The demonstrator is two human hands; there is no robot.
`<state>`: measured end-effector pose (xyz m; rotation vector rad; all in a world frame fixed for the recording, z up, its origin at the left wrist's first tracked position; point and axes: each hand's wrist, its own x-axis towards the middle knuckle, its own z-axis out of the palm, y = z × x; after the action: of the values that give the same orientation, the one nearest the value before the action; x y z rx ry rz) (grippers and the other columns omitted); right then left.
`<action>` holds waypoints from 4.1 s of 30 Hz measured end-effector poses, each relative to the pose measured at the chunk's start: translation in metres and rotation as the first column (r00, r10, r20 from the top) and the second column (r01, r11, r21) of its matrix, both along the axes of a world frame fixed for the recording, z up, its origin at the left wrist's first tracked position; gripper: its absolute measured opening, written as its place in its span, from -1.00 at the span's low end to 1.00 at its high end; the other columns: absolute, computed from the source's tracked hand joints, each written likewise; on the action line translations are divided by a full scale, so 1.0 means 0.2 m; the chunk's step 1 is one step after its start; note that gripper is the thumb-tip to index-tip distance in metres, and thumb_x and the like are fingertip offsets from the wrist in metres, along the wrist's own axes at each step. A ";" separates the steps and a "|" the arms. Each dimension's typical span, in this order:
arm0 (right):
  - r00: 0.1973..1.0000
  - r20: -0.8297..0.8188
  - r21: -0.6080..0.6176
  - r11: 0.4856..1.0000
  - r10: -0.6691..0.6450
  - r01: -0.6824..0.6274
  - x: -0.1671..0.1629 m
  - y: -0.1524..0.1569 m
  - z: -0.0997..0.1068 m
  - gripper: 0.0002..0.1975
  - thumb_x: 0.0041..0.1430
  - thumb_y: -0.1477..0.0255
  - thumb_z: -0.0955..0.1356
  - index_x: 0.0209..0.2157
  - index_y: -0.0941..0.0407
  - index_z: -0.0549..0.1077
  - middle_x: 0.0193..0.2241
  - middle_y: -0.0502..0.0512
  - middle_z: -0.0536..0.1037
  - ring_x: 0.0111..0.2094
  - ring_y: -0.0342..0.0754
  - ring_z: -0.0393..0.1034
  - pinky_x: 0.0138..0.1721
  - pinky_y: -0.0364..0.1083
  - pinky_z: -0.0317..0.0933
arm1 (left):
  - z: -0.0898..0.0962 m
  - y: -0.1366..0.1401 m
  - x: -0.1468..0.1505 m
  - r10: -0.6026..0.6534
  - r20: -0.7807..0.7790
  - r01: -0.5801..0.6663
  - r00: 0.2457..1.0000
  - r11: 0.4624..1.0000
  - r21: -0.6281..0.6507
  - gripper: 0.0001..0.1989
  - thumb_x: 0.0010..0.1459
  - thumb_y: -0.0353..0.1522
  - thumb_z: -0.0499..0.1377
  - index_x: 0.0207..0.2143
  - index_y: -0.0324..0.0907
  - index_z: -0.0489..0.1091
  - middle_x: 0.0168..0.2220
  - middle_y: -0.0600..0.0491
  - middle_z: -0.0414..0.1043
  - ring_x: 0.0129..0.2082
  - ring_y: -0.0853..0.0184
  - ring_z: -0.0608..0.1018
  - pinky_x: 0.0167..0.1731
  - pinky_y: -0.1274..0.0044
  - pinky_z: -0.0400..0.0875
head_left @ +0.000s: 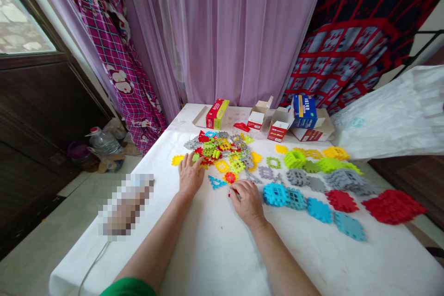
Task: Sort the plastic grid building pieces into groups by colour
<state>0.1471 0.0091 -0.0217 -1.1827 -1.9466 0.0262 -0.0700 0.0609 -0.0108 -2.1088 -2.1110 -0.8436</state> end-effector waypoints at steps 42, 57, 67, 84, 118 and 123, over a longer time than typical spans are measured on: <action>0.994 -0.109 -0.089 0.996 -0.021 0.012 -0.01 0.03 -0.02 -0.88 0.14 0.54 0.32 -0.42 0.09 0.49 -0.41 0.05 0.55 -0.29 -0.03 0.36 -0.19 -0.07 0.15 | 0.24 0.31 0.11 -0.093 0.110 0.118 0.990 0.963 -0.244 -0.85 0.11 -0.28 0.19 -0.31 -0.11 0.52 -0.16 -0.09 0.55 -0.02 0.07 0.51 0.09 0.26 0.21; 0.988 -0.143 -0.113 0.993 -0.063 0.046 0.00 0.02 -0.02 -0.81 0.19 0.48 0.27 -0.20 0.13 0.49 -0.32 0.14 0.58 -0.25 0.03 0.41 -0.16 -0.01 0.24 | 0.12 -0.11 0.28 0.148 0.949 0.324 0.280 0.915 -0.239 -0.51 -0.14 0.01 0.34 -0.37 -0.19 0.37 -0.56 0.14 0.38 -0.56 0.41 0.53 -0.54 0.57 0.47; 0.980 -0.184 0.024 0.997 -0.073 0.079 0.01 0.01 0.02 -0.79 0.29 0.36 0.24 -0.24 0.12 0.48 -0.33 0.17 0.58 -0.24 0.02 0.45 -0.15 0.01 0.32 | 0.11 -0.19 0.31 0.171 0.985 0.407 0.006 0.900 -0.159 -0.43 -0.33 -0.11 0.47 -0.28 -0.16 0.40 -0.50 0.20 0.41 -0.54 0.49 0.48 -0.50 0.62 0.46; 0.932 -0.327 -0.055 0.987 -0.159 0.149 0.02 0.02 0.00 -0.74 0.31 0.40 0.22 -0.15 0.13 0.52 -0.28 0.18 0.64 -0.26 -0.02 0.55 -0.22 -0.09 0.42 | 0.09 -0.18 0.30 0.023 0.961 0.513 0.275 0.842 -0.167 -0.54 -0.10 0.02 0.30 -0.39 -0.19 0.41 -0.64 0.15 0.41 -0.67 0.48 0.39 -0.65 0.64 0.27; 0.964 0.222 -0.151 0.972 -0.144 0.180 -0.01 -0.16 0.32 -0.57 -0.03 0.40 0.46 -0.07 0.08 0.43 -0.07 0.23 0.43 -0.09 0.13 0.37 -0.09 0.08 0.33 | 0.11 -0.15 0.19 -0.086 0.956 0.804 0.282 0.564 -0.187 -0.59 -0.16 -0.03 0.38 -0.48 -0.17 0.44 -0.62 0.19 0.29 -0.66 0.55 0.20 -0.67 0.67 0.07; 0.943 0.237 -0.158 0.949 -0.233 0.274 0.27 0.01 0.48 -0.51 -0.04 0.32 0.48 -0.01 -0.01 0.46 -0.16 0.12 0.43 -0.16 0.05 0.37 -0.12 -0.01 0.28 | 0.13 -0.15 0.20 -0.058 0.963 0.780 0.264 0.599 -0.178 -0.53 -0.09 0.03 0.32 -0.34 -0.17 0.49 -0.48 0.07 0.43 -0.55 0.45 0.38 -0.66 0.66 0.17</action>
<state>0.2009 0.0121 0.0740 -1.6159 -1.9937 -0.0567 -0.0303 0.0302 0.0149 -3.3383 -2.3957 -2.0159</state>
